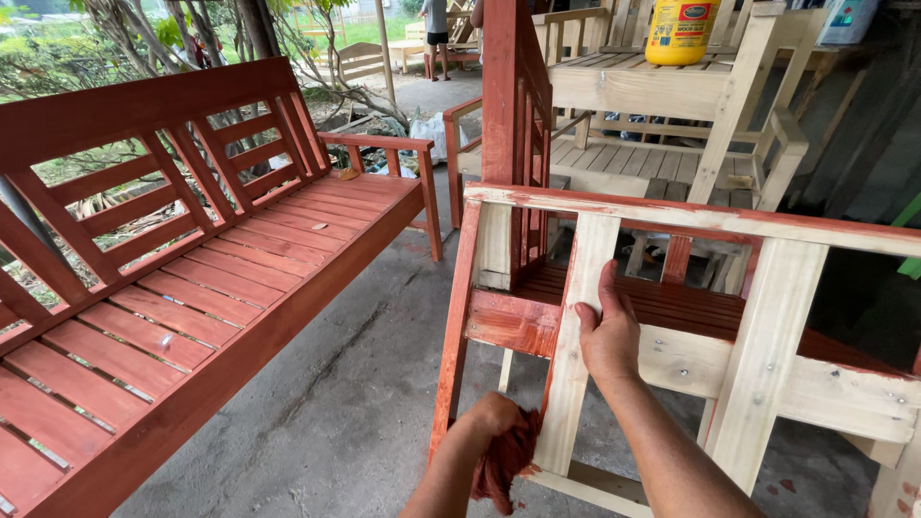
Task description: The person applies reddish-brown stain to a wooden chair frame using a cloth. They wipe the stain onto the legs, rails, and back slats, repeatedly dipping the cloth into a small container to reload stain. The chair is partially stained by the end of the clip.
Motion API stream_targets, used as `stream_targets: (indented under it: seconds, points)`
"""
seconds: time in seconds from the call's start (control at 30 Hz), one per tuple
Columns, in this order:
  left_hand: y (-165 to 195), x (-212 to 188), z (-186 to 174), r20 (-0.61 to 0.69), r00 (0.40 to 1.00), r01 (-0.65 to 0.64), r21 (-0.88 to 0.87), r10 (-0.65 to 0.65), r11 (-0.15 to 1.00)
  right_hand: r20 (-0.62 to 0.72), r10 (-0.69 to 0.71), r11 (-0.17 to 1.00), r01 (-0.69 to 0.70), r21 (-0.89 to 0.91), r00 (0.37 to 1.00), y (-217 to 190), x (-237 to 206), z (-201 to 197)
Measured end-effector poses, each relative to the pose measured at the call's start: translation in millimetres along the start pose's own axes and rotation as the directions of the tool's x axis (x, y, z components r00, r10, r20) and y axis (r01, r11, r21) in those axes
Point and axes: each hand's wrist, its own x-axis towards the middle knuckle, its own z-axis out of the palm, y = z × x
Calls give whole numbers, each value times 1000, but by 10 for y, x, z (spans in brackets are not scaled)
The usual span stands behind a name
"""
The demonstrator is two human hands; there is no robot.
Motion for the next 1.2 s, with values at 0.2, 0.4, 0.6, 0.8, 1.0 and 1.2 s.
stream_targets:
  seconds: [0.2, 0.4, 0.6, 0.8, 1.0, 1.2]
  points:
    - [881, -321, -318, -644, 764, -212, -303, -36, 929, -59, -115, 993, 114, -19, 992, 50, 1, -17]
    - [1307, -397, 71, -663, 711, -314, -2, 234, 949, -62, -99, 995, 97, -33, 993, 45, -21, -51]
    - [1031, -250, -184, -810, 581, -176, -28, 81, 984, -38, -93, 996, 93, 2, 995, -4, 1, -132]
    - [961, -121, -97, -893, 449, -270, -131, 5, 954, -61, -84, 996, 84, 0, 995, -84, -66, -153]
    - [1119, -127, -122, -840, 538, -193, -42, 70, 980, -98, -105, 994, 103, -26, 990, -115, -134, -147]
    - [1731, 101, -686, -901, 430, -452, -167, 50, 876, -95, -107, 994, 104, -37, 990, -126, -232, -168]
